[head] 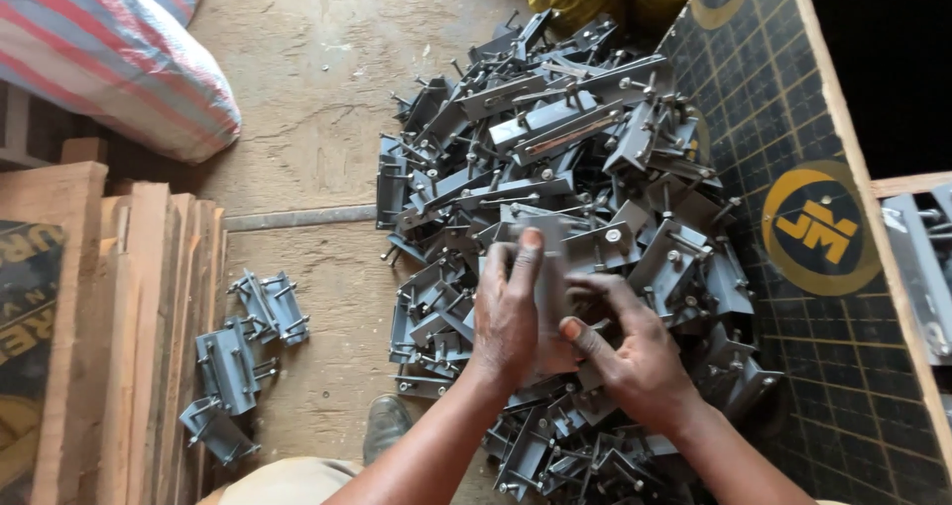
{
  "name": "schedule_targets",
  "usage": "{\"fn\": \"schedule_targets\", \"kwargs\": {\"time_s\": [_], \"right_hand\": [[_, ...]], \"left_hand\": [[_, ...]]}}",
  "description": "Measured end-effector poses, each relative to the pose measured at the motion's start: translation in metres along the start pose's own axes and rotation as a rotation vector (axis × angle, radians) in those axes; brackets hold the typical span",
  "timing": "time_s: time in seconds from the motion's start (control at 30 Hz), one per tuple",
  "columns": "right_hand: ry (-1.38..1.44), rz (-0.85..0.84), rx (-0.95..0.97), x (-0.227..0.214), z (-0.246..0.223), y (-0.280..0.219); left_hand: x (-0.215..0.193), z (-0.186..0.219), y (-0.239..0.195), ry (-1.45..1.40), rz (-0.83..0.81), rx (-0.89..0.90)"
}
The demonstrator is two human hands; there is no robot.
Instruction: Manually assembling metal brackets by inserting bolts into pre-drilled holes.
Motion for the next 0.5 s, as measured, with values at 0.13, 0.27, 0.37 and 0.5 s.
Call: {"fn": "schedule_targets", "kwargs": {"time_s": [0.13, 0.27, 0.37, 0.5], "right_hand": [[0.227, 0.045, 0.347, 0.004, 0.008, -0.001], [0.288, 0.074, 0.363, 0.01, 0.012, -0.003], [0.191, 0.096, 0.322, 0.011, -0.001, 0.001], [0.136, 0.126, 0.343, 0.024, -0.029, 0.015]], "left_hand": [[0.0, -0.012, 0.007, -0.197, -0.102, 0.04], [-0.002, -0.001, 0.001, -0.25, -0.09, 0.169], [-0.006, -0.002, 0.007, -0.165, 0.021, 0.208], [-0.033, 0.001, 0.008, -0.361, 0.148, 0.05]]}}
Point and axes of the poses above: each hand's wrist, its own y-axis towards the middle knuckle, its own x-axis out of the palm, z = x × y, the point moved 4 cm from there along y, towards the middle knuckle, and after that the axes turned 7 degrees about -y, right-handed, at the moved point
